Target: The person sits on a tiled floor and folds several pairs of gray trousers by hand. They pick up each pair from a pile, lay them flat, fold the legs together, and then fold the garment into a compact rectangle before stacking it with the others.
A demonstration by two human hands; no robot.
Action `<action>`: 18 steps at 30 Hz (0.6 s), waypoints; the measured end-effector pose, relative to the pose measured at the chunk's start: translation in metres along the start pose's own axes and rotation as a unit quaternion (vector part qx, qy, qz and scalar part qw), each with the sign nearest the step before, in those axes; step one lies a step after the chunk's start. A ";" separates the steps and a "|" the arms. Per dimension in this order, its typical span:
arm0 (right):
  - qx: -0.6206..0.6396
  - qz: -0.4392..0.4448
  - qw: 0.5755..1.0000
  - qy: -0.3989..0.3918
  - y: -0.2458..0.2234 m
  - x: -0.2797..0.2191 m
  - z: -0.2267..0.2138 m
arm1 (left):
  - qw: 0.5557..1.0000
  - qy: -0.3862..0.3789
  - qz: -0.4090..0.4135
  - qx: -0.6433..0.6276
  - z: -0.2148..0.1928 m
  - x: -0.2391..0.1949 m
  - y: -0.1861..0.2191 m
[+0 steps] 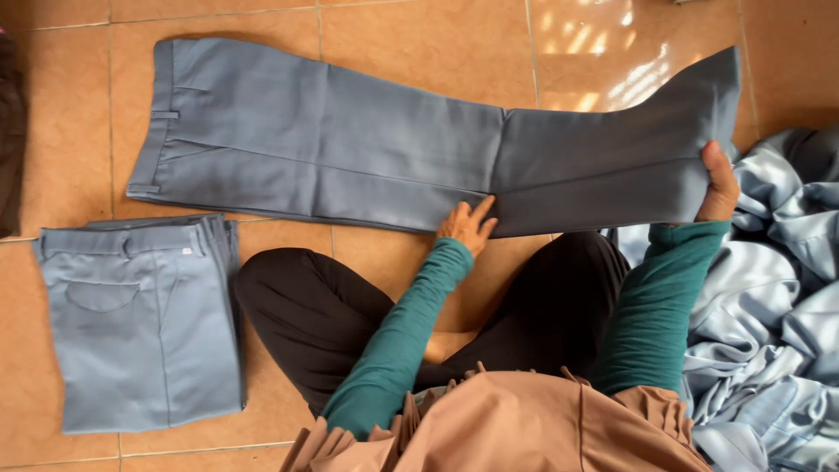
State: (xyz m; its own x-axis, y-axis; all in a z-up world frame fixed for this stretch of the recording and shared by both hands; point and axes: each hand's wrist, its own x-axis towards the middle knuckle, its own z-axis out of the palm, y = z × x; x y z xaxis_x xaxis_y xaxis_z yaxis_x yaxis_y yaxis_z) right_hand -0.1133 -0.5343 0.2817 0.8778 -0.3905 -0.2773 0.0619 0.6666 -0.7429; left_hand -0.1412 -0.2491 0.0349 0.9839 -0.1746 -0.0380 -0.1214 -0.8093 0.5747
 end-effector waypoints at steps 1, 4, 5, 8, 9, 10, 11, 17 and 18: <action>0.001 -0.025 0.999 -0.036 -0.006 -0.007 0.012 | 1.000 -0.024 -0.004 -0.010 0.018 0.002 0.008; -0.013 -0.068 0.995 -0.078 -0.005 -0.011 0.039 | 0.994 -0.098 -0.001 -0.037 0.042 0.006 0.023; -0.025 -0.085 0.992 -0.088 0.000 -0.008 0.048 | 0.988 -0.145 0.003 -0.053 0.045 0.008 0.025; -0.119 -0.024 0.992 0.042 0.044 0.006 0.085 | 0.964 -0.049 -0.047 -0.256 0.060 0.026 -0.008; -0.119 -0.021 0.992 0.041 0.074 0.009 0.093 | 0.964 -0.048 -0.050 -0.255 0.057 0.039 -0.033; -0.195 -0.054 0.975 -0.089 0.105 0.010 0.101 | 0.875 -0.043 -0.173 -0.451 0.055 0.052 -0.058; -0.265 -0.090 0.935 -0.217 0.134 0.013 0.111 | 0.731 -0.032 -0.284 -0.619 0.051 0.067 -0.083; -0.384 0.095 0.870 -0.294 0.215 -0.029 0.113 | 0.486 0.120 -0.472 -0.726 -0.093 0.028 -0.150; -0.386 0.095 0.868 -0.296 0.231 -0.010 0.083 | 0.483 0.122 -0.472 -0.728 -0.072 0.034 -0.174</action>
State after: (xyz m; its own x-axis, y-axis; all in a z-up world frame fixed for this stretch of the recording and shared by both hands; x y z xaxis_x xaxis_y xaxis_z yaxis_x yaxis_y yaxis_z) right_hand -0.0687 -0.3235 0.1633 0.9416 0.2280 -0.2477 -0.2473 -0.0305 -0.9684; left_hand -0.0771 -0.0739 -0.0080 0.5190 0.1012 -0.8488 0.4420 0.8181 0.3678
